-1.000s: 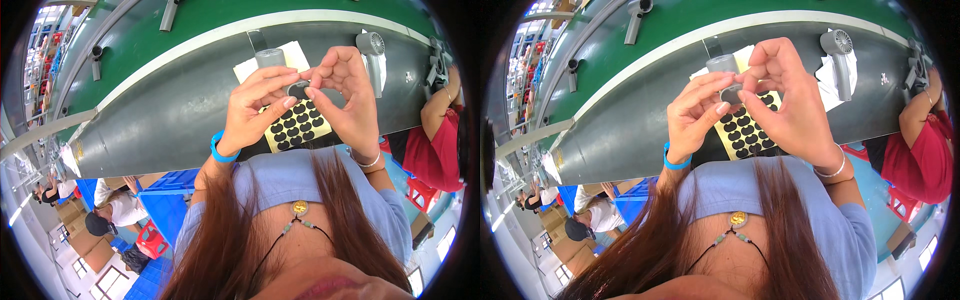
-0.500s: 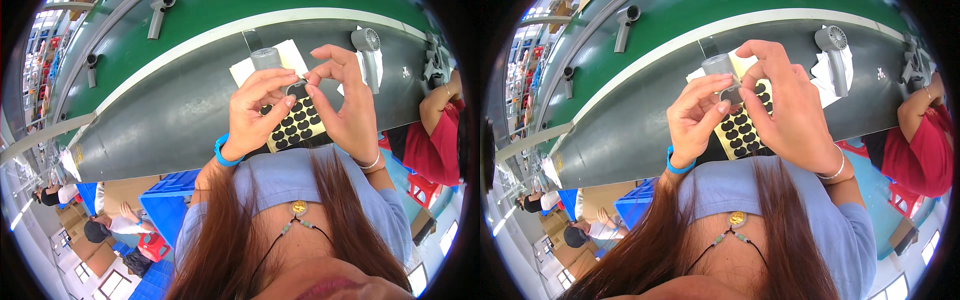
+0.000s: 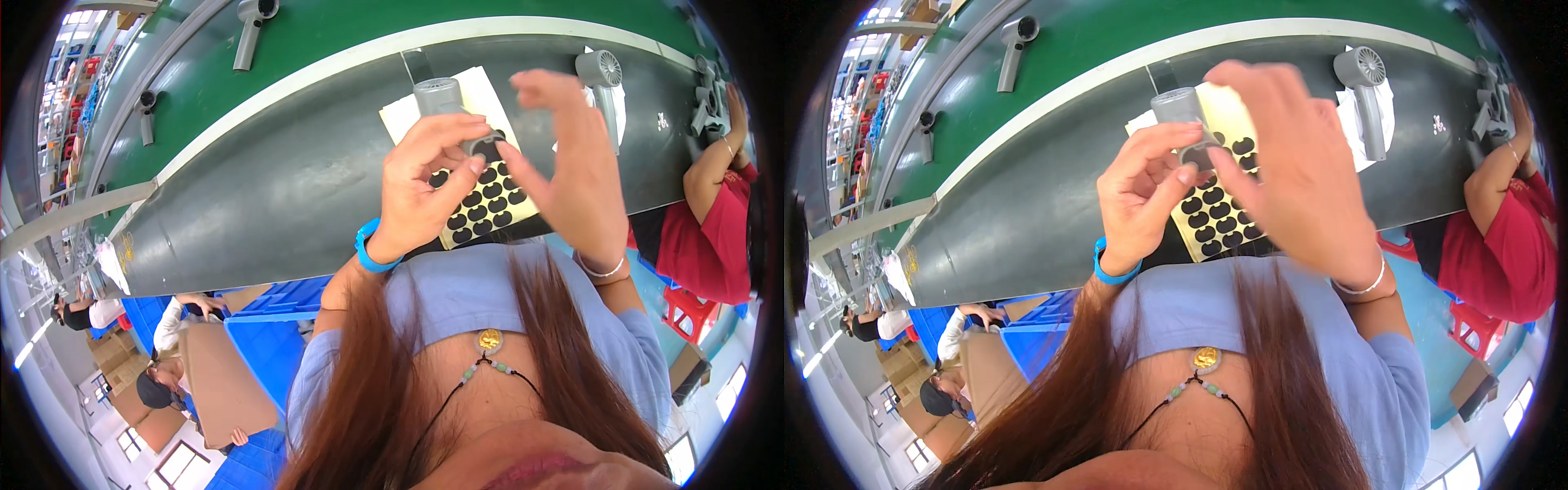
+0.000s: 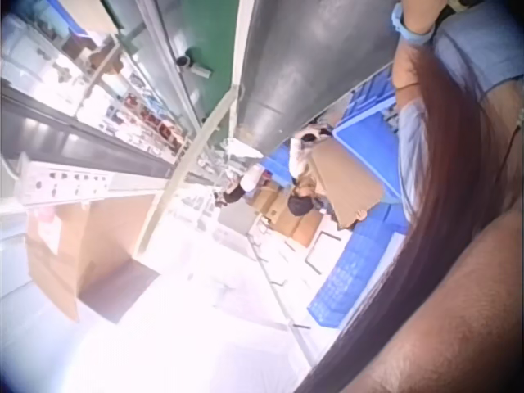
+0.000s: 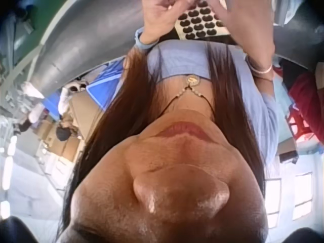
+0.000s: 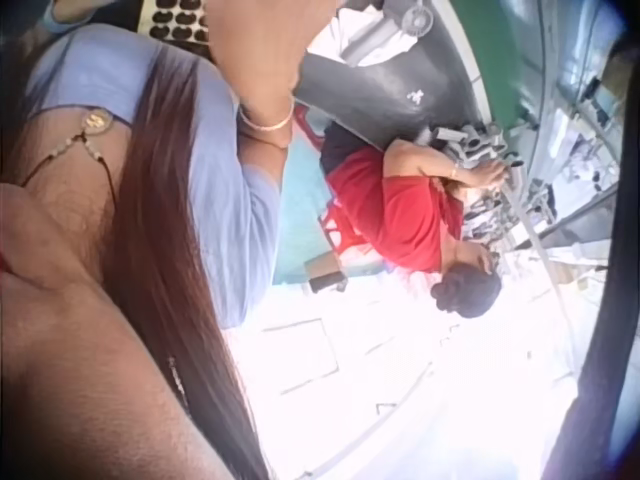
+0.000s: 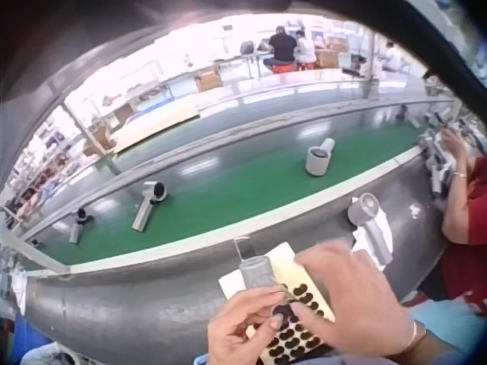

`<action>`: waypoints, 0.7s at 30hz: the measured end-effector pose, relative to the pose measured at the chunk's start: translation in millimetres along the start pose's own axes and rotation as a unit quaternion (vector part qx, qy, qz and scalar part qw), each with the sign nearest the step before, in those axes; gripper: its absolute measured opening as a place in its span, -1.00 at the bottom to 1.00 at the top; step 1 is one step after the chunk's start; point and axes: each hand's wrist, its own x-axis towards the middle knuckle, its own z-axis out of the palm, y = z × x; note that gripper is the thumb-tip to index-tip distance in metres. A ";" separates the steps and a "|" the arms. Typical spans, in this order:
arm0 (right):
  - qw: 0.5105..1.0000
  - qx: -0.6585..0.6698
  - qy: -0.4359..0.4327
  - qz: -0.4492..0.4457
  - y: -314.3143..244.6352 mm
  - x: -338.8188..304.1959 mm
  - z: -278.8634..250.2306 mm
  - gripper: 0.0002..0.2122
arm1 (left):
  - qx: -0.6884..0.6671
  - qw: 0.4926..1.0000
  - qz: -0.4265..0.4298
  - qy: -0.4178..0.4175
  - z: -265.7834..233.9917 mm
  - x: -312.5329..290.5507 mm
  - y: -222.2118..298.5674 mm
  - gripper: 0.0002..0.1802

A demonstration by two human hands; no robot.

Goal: The person takes handheld fan bodies from a conveyor belt, peels adhesive pads from a sticker sheet by hand, applies the pads onto the base of each fan body, and places the fans back onto the conveyor belt.

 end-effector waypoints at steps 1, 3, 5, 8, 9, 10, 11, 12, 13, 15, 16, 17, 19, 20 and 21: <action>0.999 -0.003 0.034 -0.001 4.7 4.0 1.2 -0.52 | -0.001 1.000 0.001 -0.001 -2.6 1.7 0.9 -0.63; 0.995 0.091 -0.005 0.043 24.7 8.3 5.0 -0.52 | -0.025 0.999 -0.023 0.026 -8.1 4.7 5.9 -0.64; 0.954 0.245 -0.122 0.122 38.3 11.0 15.0 -0.47 | -0.020 0.999 -0.015 0.033 -15.7 2.1 5.7 -0.63; 0.867 0.359 -0.315 0.141 29.6 12.8 39.2 -0.39 | 0.015 0.999 -0.009 0.047 -21.1 0.5 6.9 -0.63; 0.895 0.324 -0.290 0.104 23.8 7.7 51.0 -0.38 | 0.003 0.999 -0.006 0.038 -22.5 -0.6 2.9 -0.65; 0.918 0.289 -0.264 0.066 17.6 3.6 61.1 -0.37 | -0.007 1.000 -0.003 0.030 -24.1 -2.5 -0.8 -0.66; 0.908 0.330 -0.251 0.066 12.6 6.7 65.6 -0.38 | 0.001 0.999 0.015 0.044 -25.4 -3.8 -2.8 -0.68; 0.908 0.330 -0.253 0.052 11.3 11.7 68.2 -0.38 | -0.031 0.998 0.024 0.053 -27.5 -4.9 -3.5 -0.71; 0.901 0.354 -0.249 0.042 11.6 14.9 68.8 -0.40 | -0.021 0.996 0.068 0.058 -29.7 -2.9 -6.5 -0.75; 0.891 0.372 -0.257 0.033 4.9 29.4 68.8 -0.49 | -0.006 0.990 0.120 0.069 -38.1 -0.8 -8.3 -0.79; 0.892 0.370 -0.257 0.026 9.7 39.1 71.5 -0.49 | -0.062 0.992 0.074 0.082 -40.7 0.2 -8.0 -0.85; 0.925 0.301 -0.234 -0.009 20.3 52.4 77.1 -0.52 | -0.119 0.988 0.027 0.095 -42.7 -0.3 -6.8 -0.91; 0.962 0.197 -0.174 -0.073 46.1 86.6 93.4 -0.57 | -0.092 0.989 0.001 0.114 -47.9 -0.6 -1.8 -0.93; 0.972 0.160 -0.139 -0.102 62.3 107.3 102.3 -0.58 | -0.067 0.989 -0.031 0.130 -48.4 1.1 0.7 -0.89; 0.982 0.115 -0.107 -0.109 78.3 126.2 114.6 -0.57 | -0.048 0.990 -0.029 0.127 -49.9 -1.1 -3.2 -0.86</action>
